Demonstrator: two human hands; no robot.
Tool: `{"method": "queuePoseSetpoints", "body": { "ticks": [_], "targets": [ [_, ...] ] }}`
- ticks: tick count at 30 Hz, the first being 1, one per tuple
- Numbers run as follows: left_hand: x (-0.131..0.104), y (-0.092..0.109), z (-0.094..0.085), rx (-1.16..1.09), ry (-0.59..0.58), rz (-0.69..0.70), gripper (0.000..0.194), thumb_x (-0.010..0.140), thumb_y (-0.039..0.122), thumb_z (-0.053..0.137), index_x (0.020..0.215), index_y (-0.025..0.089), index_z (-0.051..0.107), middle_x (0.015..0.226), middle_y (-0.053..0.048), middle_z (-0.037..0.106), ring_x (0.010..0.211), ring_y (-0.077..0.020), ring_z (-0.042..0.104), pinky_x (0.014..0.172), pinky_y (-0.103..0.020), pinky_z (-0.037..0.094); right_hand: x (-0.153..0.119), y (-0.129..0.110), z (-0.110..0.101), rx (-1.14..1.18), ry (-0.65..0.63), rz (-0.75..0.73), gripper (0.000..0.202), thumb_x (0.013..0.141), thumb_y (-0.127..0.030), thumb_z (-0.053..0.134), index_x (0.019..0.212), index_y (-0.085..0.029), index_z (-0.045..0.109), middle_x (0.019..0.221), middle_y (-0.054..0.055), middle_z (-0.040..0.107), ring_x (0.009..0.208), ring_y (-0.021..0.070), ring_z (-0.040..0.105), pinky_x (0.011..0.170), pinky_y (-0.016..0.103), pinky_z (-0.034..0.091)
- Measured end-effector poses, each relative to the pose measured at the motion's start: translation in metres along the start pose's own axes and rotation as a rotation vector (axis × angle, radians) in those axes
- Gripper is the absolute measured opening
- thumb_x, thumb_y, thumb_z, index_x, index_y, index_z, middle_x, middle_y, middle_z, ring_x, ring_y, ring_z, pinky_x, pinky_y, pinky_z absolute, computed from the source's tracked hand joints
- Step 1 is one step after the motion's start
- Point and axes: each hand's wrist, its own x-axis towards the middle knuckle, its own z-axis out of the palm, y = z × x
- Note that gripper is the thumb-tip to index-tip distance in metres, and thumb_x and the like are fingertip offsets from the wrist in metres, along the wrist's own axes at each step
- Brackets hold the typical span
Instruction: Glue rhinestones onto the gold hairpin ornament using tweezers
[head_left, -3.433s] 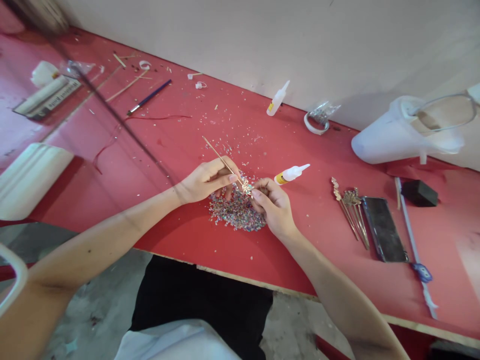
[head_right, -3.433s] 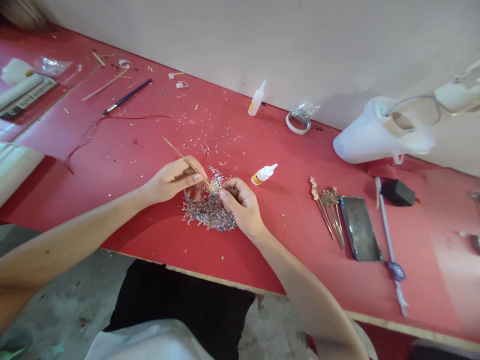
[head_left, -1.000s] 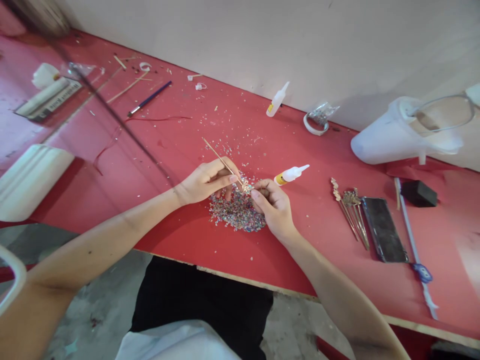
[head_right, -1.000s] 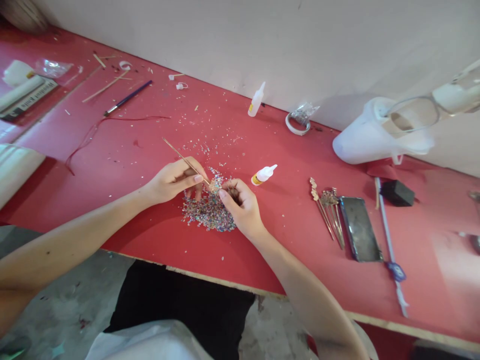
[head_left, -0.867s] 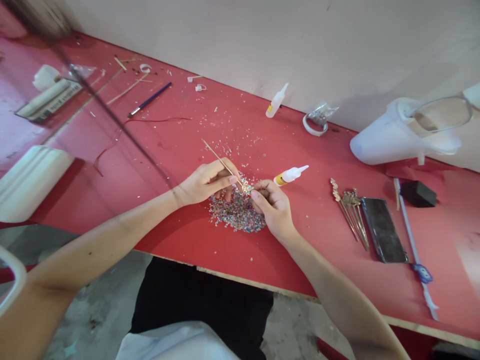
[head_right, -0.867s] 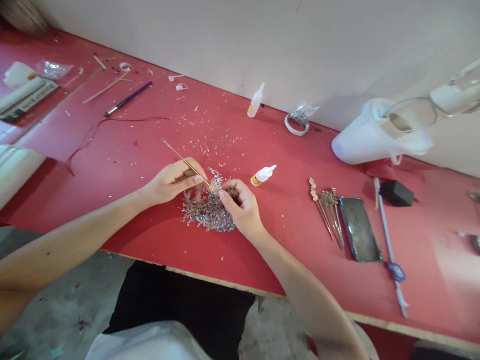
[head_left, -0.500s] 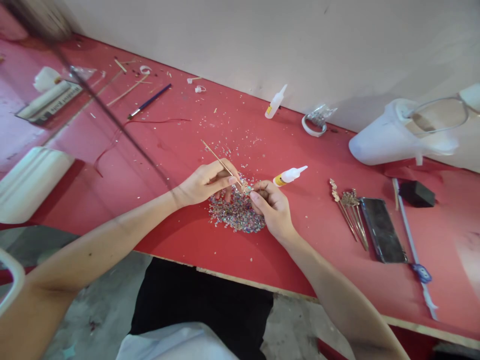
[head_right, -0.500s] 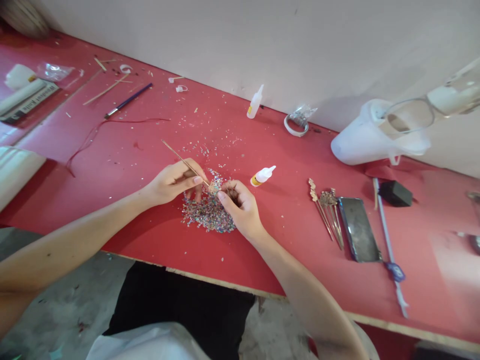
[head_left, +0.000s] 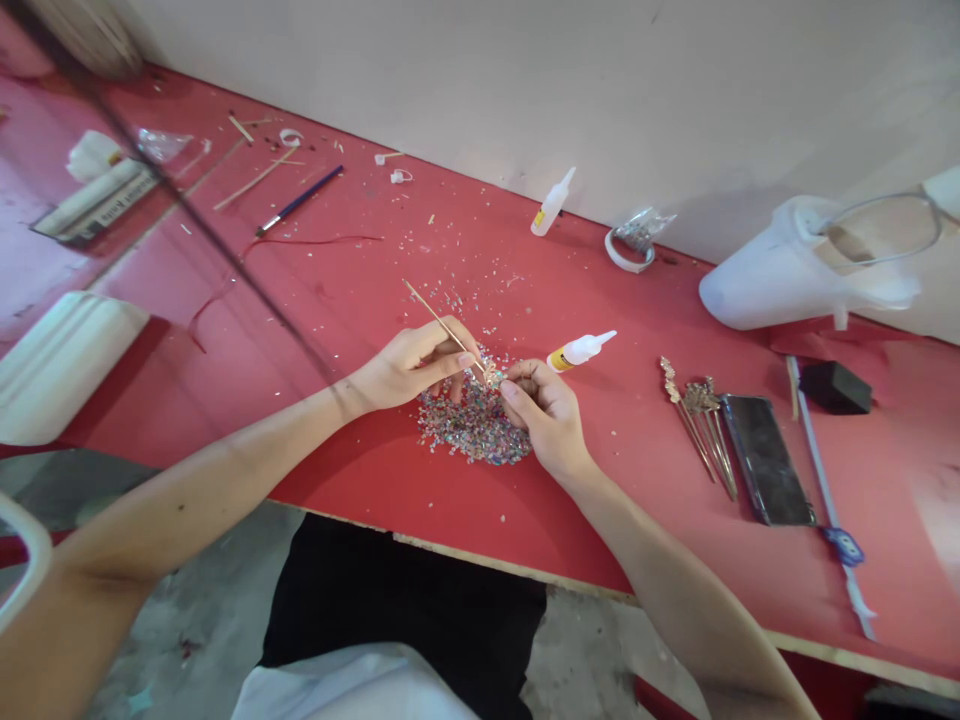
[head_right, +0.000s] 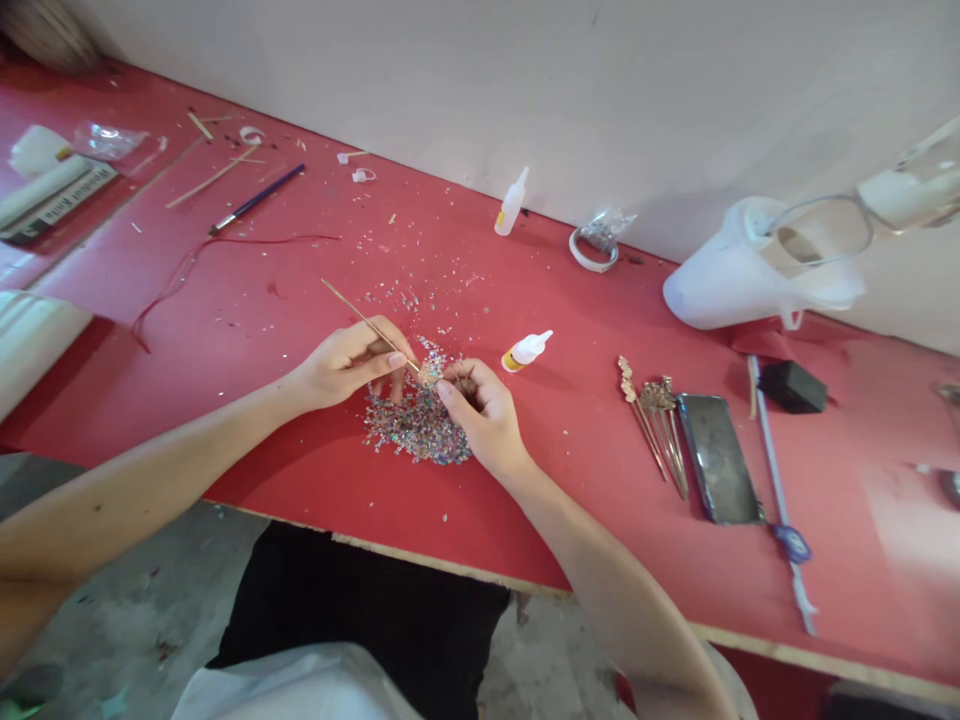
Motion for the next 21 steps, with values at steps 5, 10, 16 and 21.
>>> {"method": "queuePoseSetpoints", "body": {
  "ticks": [5,10,16,21],
  "targets": [
    [-0.0006,0.0002,-0.0001,0.02,0.0,0.0,0.015,0.096,0.03,0.051,0.095,0.015,0.05,0.071,0.0,0.066,0.054,-0.0065,0.063,0.047,-0.017,0.047,0.0005,-0.0001,-0.0007,0.008,-0.008,-0.005,0.021,0.086,-0.04,0.062,0.087,-0.022,0.051,0.053,-0.01,0.035,0.043,0.0052,0.025,0.043,0.022,0.019],
    [-0.0011,-0.0018,-0.0008,0.034,-0.003,0.002,0.015,0.096,0.03,0.05,0.096,0.016,0.051,0.065,0.001,0.064,0.054,-0.0076,0.064,0.048,-0.018,0.047,0.0004,0.0002,-0.0008,-0.012,0.003,0.0,0.022,0.086,-0.041,0.062,0.087,-0.022,0.051,0.053,-0.01,0.036,0.043,0.0054,0.025,0.043,0.022,0.019],
    [-0.0003,-0.0001,0.0002,0.042,-0.002,0.013,0.016,0.096,0.031,0.05,0.096,0.015,0.051,0.066,0.0,0.065,0.055,-0.0079,0.065,0.048,-0.017,0.047,0.0002,0.001,-0.001,-0.019,0.008,-0.002,0.021,0.086,-0.04,0.062,0.088,-0.022,0.051,0.054,-0.01,0.037,0.043,0.0056,0.026,0.043,0.022,0.019],
    [-0.0009,-0.0016,0.0004,0.056,-0.001,0.021,0.017,0.096,0.032,0.05,0.097,0.015,0.051,0.068,0.0,0.066,0.056,-0.0079,0.065,0.048,-0.017,0.047,0.0003,0.0013,-0.0011,-0.01,0.009,-0.017,0.019,0.086,-0.038,0.062,0.088,-0.022,0.052,0.054,-0.01,0.037,0.044,0.0053,0.027,0.043,0.022,0.021]
  ]
}}
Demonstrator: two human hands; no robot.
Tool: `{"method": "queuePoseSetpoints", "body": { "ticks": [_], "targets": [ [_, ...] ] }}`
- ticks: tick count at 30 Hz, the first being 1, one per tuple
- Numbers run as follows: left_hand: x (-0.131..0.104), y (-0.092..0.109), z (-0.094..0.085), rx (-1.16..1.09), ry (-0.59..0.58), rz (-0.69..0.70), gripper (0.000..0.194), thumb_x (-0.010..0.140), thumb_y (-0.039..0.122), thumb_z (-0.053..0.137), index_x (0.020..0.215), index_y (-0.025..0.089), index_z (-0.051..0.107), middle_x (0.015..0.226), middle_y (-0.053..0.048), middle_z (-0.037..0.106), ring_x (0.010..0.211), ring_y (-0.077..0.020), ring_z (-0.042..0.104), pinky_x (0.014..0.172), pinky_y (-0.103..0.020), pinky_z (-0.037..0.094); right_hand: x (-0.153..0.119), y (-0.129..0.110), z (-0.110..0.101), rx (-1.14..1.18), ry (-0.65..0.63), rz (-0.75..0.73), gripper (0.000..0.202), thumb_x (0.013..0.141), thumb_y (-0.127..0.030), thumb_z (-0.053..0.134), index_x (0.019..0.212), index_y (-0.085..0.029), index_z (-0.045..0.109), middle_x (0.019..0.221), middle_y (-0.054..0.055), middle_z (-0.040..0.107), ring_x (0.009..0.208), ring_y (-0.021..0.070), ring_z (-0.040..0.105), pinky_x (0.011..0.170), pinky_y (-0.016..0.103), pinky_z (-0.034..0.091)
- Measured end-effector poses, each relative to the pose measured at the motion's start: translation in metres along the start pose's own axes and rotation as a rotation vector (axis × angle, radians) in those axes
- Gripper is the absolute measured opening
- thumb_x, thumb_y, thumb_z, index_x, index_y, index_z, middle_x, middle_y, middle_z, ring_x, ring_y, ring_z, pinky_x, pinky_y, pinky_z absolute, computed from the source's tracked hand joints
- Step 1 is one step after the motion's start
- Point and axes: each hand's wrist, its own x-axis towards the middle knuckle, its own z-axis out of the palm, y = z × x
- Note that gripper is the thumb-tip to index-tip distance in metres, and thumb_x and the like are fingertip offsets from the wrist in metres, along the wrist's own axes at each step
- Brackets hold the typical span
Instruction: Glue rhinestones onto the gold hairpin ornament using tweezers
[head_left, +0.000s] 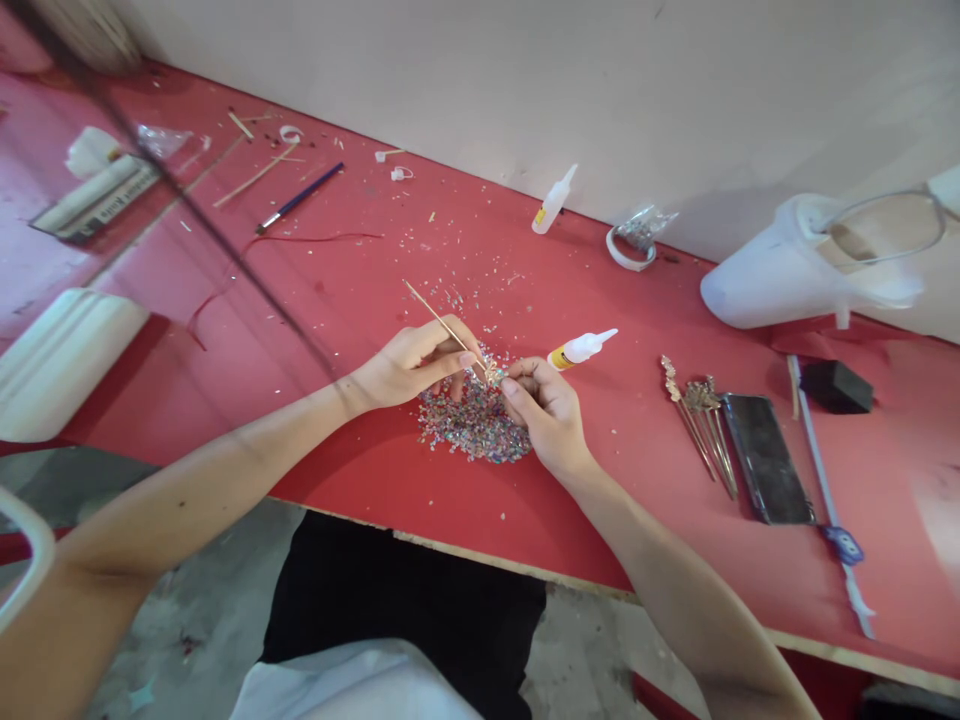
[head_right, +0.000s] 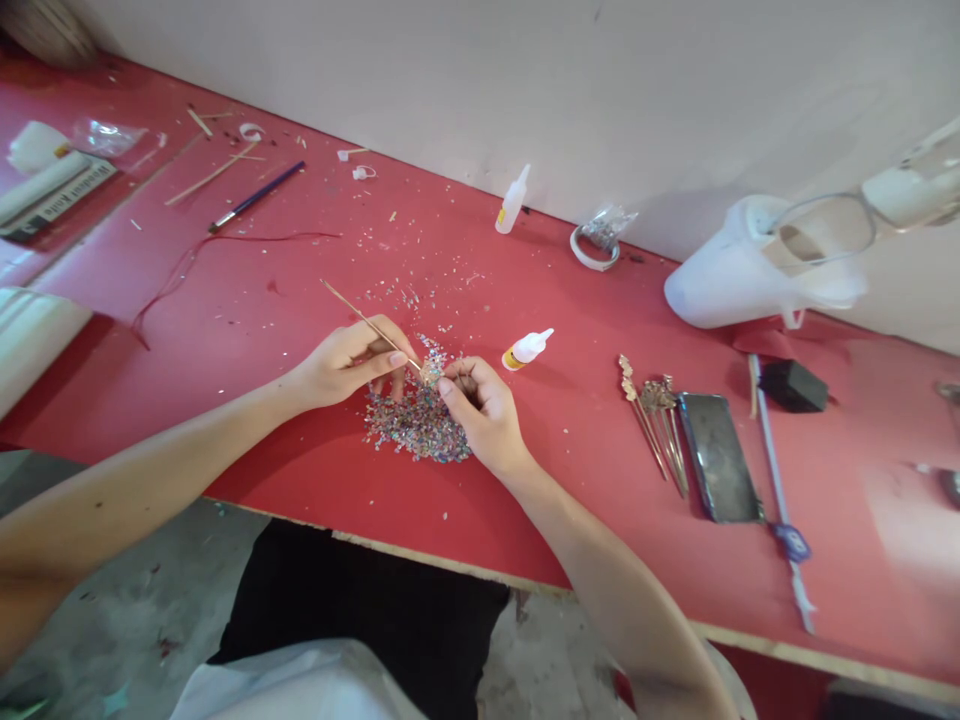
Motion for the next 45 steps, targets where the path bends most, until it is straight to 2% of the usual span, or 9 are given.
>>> {"method": "queuePoseSetpoints", "body": {
  "ticks": [17,31,45],
  "targets": [
    [-0.0016,-0.0031,0.0004,0.063,0.012,0.048,0.015,0.097,0.03,0.049,0.099,0.015,0.051,0.069,-0.001,0.067,0.057,-0.008,0.067,0.048,-0.016,0.047,0.0008,0.0005,0.0009,-0.009,0.011,-0.019,0.016,0.087,-0.035,0.059,0.087,-0.021,0.051,0.053,-0.01,0.035,0.043,0.005,0.029,0.043,0.021,0.022],
    [-0.0014,-0.0013,0.001,0.04,0.009,0.051,0.015,0.097,0.029,0.05,0.098,0.015,0.052,0.064,0.001,0.065,0.057,-0.0081,0.066,0.048,-0.016,0.047,0.003,0.0015,0.0004,0.122,-0.04,0.003,0.016,0.086,-0.034,0.061,0.086,-0.021,0.051,0.05,-0.011,0.036,0.04,0.0044,0.025,0.041,0.022,0.02],
    [0.0009,-0.0002,-0.0015,-0.079,0.026,-0.017,0.016,0.095,0.031,0.052,0.095,0.015,0.05,0.082,-0.003,0.069,0.055,-0.0068,0.066,0.045,-0.015,0.046,0.0033,0.0025,-0.0011,0.175,-0.059,0.032,0.018,0.086,-0.035,0.064,0.086,-0.022,0.052,0.052,-0.011,0.033,0.041,0.004,0.025,0.043,0.022,0.02]
  ]
}}
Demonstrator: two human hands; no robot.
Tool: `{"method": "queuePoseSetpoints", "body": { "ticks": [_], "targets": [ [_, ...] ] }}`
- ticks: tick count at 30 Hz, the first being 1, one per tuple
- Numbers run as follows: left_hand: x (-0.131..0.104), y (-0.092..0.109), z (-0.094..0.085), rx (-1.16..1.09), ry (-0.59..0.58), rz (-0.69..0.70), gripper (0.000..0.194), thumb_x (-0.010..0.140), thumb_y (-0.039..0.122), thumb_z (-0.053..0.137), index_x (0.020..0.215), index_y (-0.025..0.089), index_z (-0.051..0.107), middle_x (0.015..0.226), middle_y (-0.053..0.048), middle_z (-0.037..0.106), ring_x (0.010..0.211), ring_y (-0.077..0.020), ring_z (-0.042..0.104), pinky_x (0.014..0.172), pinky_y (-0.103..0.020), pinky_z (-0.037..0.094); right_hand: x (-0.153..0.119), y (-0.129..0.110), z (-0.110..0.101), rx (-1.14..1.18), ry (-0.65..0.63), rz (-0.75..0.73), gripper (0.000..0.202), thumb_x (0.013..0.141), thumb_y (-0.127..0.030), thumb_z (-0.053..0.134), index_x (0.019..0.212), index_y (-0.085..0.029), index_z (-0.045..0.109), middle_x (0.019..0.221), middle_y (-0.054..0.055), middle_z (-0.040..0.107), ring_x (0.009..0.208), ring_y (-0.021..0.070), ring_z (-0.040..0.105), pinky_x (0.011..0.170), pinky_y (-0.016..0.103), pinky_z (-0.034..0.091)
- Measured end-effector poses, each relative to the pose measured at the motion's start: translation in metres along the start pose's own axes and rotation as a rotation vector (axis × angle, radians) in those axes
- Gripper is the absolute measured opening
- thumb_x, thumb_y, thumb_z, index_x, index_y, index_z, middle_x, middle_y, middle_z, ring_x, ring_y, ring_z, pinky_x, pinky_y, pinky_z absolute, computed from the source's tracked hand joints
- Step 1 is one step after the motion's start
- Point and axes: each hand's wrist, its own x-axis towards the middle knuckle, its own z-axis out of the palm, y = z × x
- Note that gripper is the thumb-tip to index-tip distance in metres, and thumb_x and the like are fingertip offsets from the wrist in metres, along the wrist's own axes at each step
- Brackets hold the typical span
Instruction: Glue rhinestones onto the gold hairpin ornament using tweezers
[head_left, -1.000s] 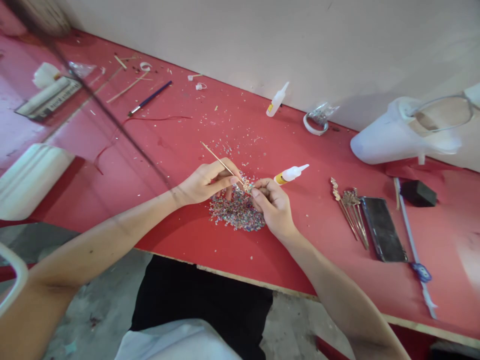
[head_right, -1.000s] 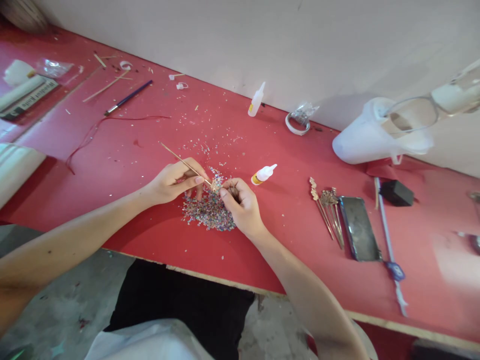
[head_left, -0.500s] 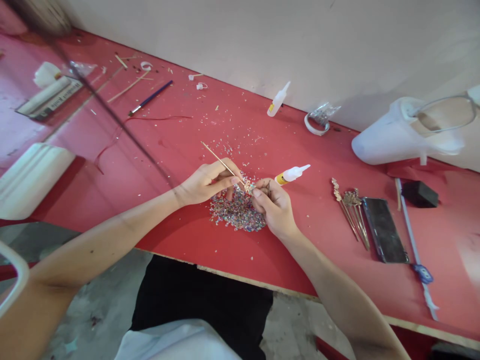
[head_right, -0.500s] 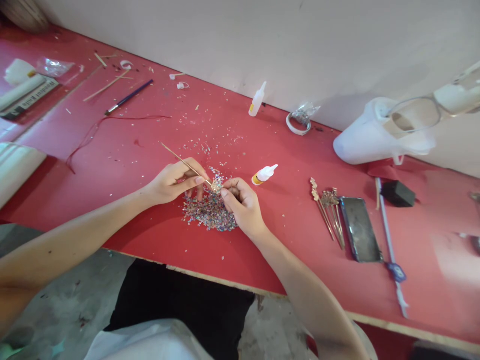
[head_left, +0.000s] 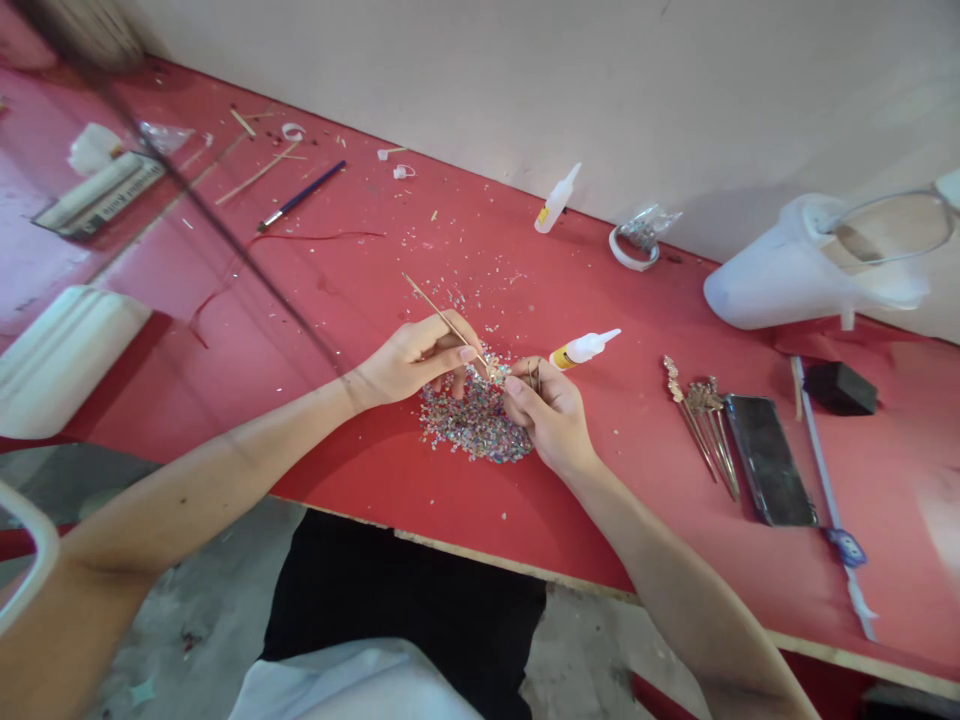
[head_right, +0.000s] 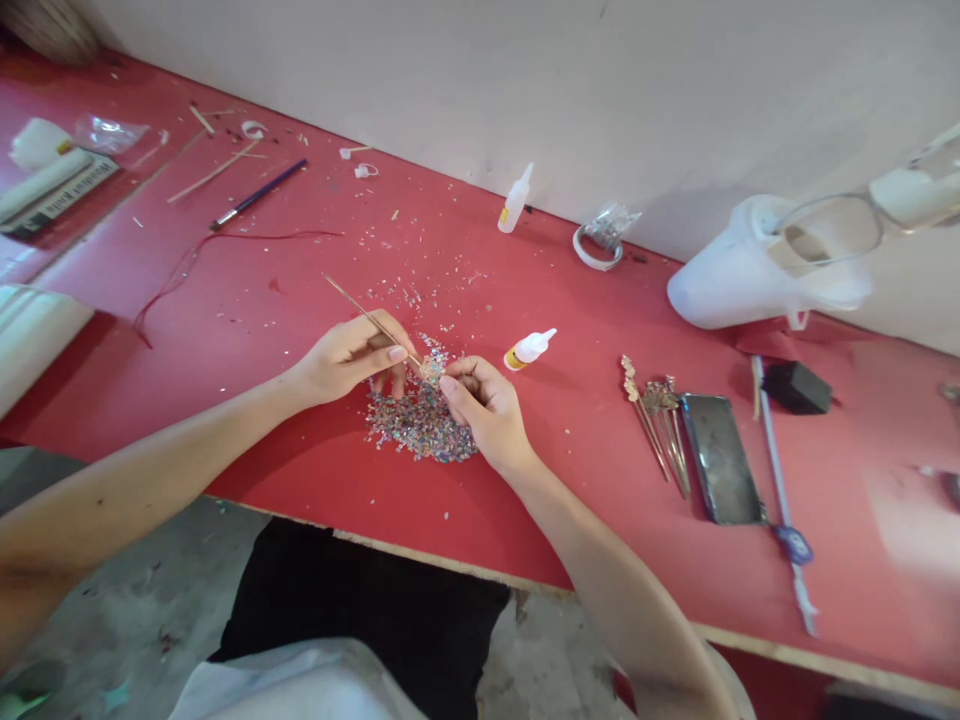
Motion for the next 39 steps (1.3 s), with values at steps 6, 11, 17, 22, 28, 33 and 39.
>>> {"method": "queuePoseSetpoints", "body": {
  "ticks": [6,11,17,22,28,33,39],
  "targets": [
    [-0.0003,0.001,0.0002,0.003,-0.014,-0.003,0.017,0.096,0.032,0.052,0.095,0.016,0.05,0.069,0.0,0.066,0.055,-0.0077,0.065,0.046,-0.016,0.046,-0.0014,-0.0001,0.0002,0.004,-0.003,-0.018,0.016,0.086,-0.033,0.065,0.087,-0.022,0.054,0.052,-0.011,0.034,0.042,0.0039,0.025,0.043,0.022,0.019],
    [-0.0007,0.0012,0.0006,0.011,-0.02,0.009,0.017,0.096,0.032,0.051,0.095,0.015,0.05,0.071,-0.001,0.067,0.055,-0.008,0.065,0.047,-0.017,0.046,-0.0028,0.0004,-0.0004,-0.083,0.04,-0.026,0.019,0.085,-0.036,0.066,0.088,-0.022,0.054,0.053,-0.011,0.036,0.043,0.0043,0.027,0.043,0.021,0.022],
    [0.0003,0.0013,0.0016,0.039,-0.019,0.001,0.019,0.095,0.034,0.051,0.094,0.015,0.05,0.074,-0.002,0.068,0.055,-0.0081,0.066,0.047,-0.017,0.046,-0.0038,-0.0009,0.0002,-0.152,0.069,-0.028,0.021,0.084,-0.039,0.065,0.086,-0.021,0.053,0.053,-0.01,0.037,0.043,0.0046,0.027,0.043,0.022,0.023],
    [0.0003,0.0011,0.0023,0.041,-0.016,0.009,0.018,0.095,0.034,0.051,0.094,0.015,0.05,0.078,-0.003,0.07,0.055,-0.0075,0.065,0.046,-0.017,0.047,-0.0043,-0.0026,0.0007,-0.211,0.091,-0.045,0.022,0.084,-0.04,0.064,0.086,-0.021,0.053,0.053,-0.01,0.038,0.044,0.0051,0.027,0.042,0.022,0.021],
    [0.0004,0.0012,0.0023,0.035,-0.019,-0.002,0.018,0.095,0.033,0.051,0.094,0.015,0.05,0.081,-0.004,0.07,0.055,-0.0074,0.066,0.046,-0.016,0.047,-0.0047,-0.0031,0.0002,-0.215,0.085,-0.057,0.022,0.084,-0.04,0.065,0.085,-0.021,0.054,0.053,-0.009,0.04,0.044,0.0053,0.029,0.043,0.022,0.023],
    [0.0011,0.0021,0.0024,0.012,-0.016,-0.023,0.017,0.095,0.032,0.051,0.094,0.015,0.05,0.073,-0.002,0.068,0.053,-0.0075,0.065,0.045,-0.016,0.046,-0.005,-0.0028,-0.0002,-0.214,0.081,-0.056,0.022,0.084,-0.04,0.065,0.087,-0.021,0.055,0.054,-0.009,0.04,0.044,0.0053,0.03,0.043,0.021,0.024],
    [0.0009,0.0015,0.0028,-0.004,-0.02,-0.028,0.016,0.094,0.031,0.052,0.093,0.015,0.049,0.082,-0.005,0.071,0.054,-0.007,0.065,0.046,-0.017,0.046,-0.0044,-0.0025,-0.0005,-0.242,0.091,-0.059,0.023,0.084,-0.041,0.064,0.085,-0.021,0.053,0.053,-0.009,0.04,0.044,0.0055,0.029,0.043,0.022,0.023]
  ]
}}
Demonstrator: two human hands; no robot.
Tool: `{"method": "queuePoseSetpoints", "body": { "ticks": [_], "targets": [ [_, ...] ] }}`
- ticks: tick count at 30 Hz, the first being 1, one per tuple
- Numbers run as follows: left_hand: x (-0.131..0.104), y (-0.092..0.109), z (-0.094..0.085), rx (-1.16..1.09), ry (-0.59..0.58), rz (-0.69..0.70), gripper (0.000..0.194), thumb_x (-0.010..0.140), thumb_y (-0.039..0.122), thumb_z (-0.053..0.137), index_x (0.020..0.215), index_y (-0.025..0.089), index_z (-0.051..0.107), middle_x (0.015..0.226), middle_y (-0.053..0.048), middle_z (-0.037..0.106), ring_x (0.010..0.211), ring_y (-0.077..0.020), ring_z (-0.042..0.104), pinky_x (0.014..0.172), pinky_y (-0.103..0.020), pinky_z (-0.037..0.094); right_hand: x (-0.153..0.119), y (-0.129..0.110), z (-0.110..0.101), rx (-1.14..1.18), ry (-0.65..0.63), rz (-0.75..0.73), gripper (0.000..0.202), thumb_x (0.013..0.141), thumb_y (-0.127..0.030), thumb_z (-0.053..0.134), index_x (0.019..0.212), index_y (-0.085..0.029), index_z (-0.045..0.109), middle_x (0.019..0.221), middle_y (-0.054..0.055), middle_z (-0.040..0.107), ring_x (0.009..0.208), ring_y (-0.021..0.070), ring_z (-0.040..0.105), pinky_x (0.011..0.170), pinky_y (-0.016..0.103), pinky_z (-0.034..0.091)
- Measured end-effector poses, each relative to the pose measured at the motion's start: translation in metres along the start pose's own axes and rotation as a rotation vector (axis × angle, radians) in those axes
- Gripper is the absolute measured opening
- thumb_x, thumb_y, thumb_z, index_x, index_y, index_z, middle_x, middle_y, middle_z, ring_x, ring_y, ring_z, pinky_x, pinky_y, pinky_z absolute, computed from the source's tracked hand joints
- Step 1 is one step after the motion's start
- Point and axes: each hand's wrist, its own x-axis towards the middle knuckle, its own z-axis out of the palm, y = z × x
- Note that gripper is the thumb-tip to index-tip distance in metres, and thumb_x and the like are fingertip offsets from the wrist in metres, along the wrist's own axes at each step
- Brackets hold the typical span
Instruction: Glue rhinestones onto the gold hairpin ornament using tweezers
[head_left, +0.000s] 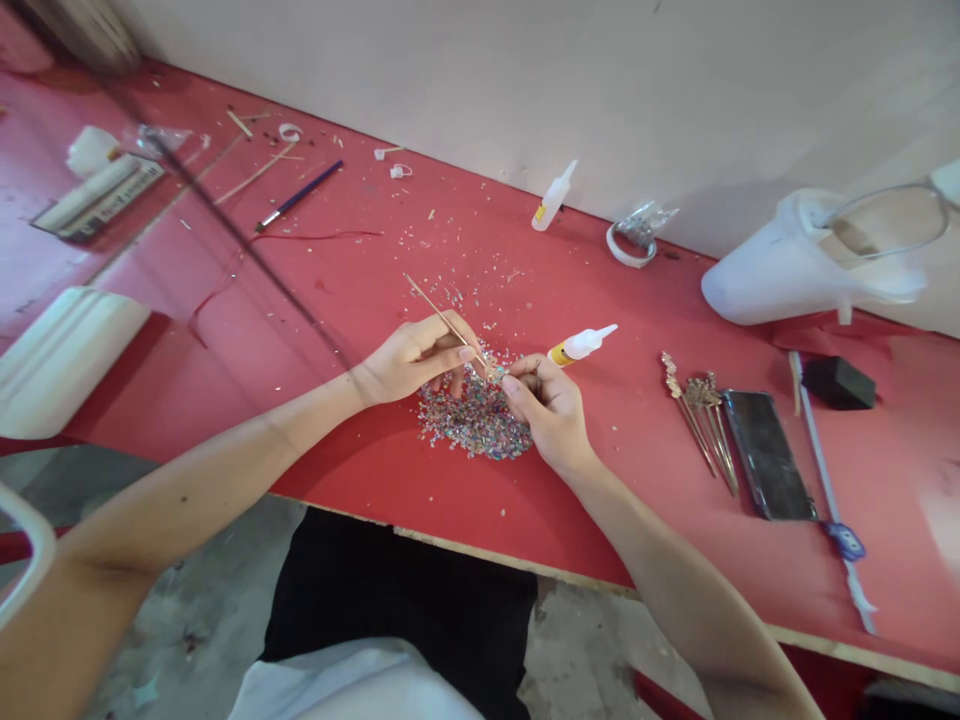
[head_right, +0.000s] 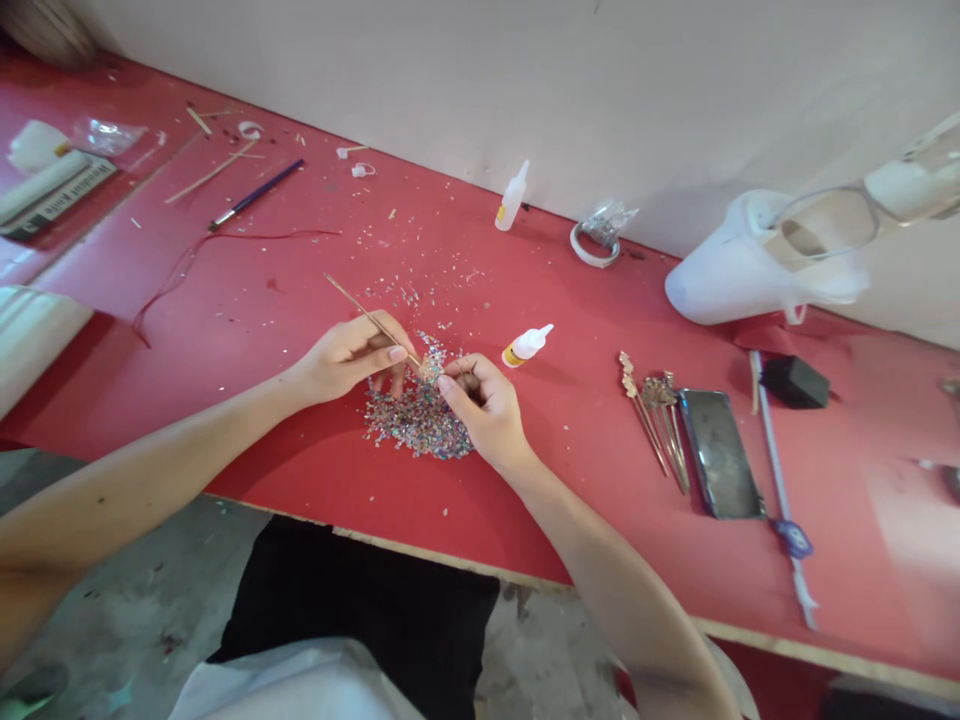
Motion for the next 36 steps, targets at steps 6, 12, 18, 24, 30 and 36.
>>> {"method": "queuePoseSetpoints", "body": {
  "ticks": [6,12,18,24,30,36],
  "targets": [
    [0.0001,0.0007,0.0004,0.011,-0.002,0.0,0.018,0.094,0.033,0.052,0.093,0.015,0.049,0.085,-0.007,0.072,0.054,-0.0071,0.065,0.045,-0.016,0.046,0.0007,-0.0001,0.0007,-0.002,-0.008,-0.018,0.023,0.085,-0.041,0.063,0.083,-0.021,0.052,0.052,-0.01,0.039,0.043,0.0054,0.028,0.043,0.022,0.023],
    [0.0004,0.0007,-0.0021,0.022,0.004,-0.013,0.017,0.095,0.033,0.051,0.094,0.016,0.049,0.08,-0.005,0.071,0.055,-0.0078,0.066,0.044,-0.016,0.046,0.0009,-0.0003,0.0013,-0.02,0.003,-0.009,0.024,0.084,-0.043,0.064,0.086,-0.021,0.054,0.053,-0.009,0.04,0.044,0.0059,0.03,0.043,0.022,0.026],
    [0.001,0.0,-0.0024,-0.004,0.004,-0.022,0.016,0.094,0.031,0.052,0.093,0.016,0.049,0.083,-0.006,0.072,0.054,-0.0072,0.066,0.044,-0.016,0.046,0.0012,-0.0005,0.0013,-0.027,0.001,-0.02,0.023,0.084,-0.042,0.064,0.085,-0.021,0.055,0.053,-0.009,0.041,0.044,0.0056,0.029,0.044,0.022,0.025],
    [0.0008,-0.0006,-0.0017,-0.003,0.009,-0.024,0.016,0.094,0.031,0.053,0.093,0.016,0.05,0.085,-0.006,0.072,0.054,-0.0065,0.065,0.045,-0.015,0.047,0.0014,-0.0001,0.0012,-0.05,0.01,-0.022,0.023,0.084,-0.042,0.064,0.083,-0.021,0.055,0.052,-0.009,0.042,0.043,0.0059,0.031,0.045,0.022,0.027],
    [0.0003,-0.0006,-0.0015,0.009,0.011,-0.022,0.014,0.094,0.03,0.052,0.092,0.016,0.049,0.085,-0.006,0.072,0.054,-0.0065,0.065,0.045,-0.016,0.046,0.0018,0.0008,0.0005,-0.032,0.003,-0.019,0.023,0.084,-0.041,0.064,0.083,-0.021,0.054,0.052,-0.009,0.042,0.043,0.0057,0.029,0.044,0.022,0.025],
    [0.0004,0.0002,-0.0013,0.008,0.006,-0.021,0.016,0.094,0.032,0.052,0.093,0.016,0.049,0.086,-0.007,0.072,0.054,-0.0068,0.065,0.044,-0.016,0.046,0.0013,0.001,0.0,-0.003,-0.017,-0.018,0.021,0.085,-0.039,0.064,0.083,-0.021,0.054,0.052,-0.01,0.041,0.043,0.0053,0.029,0.044,0.022,0.025]
  ]
}}
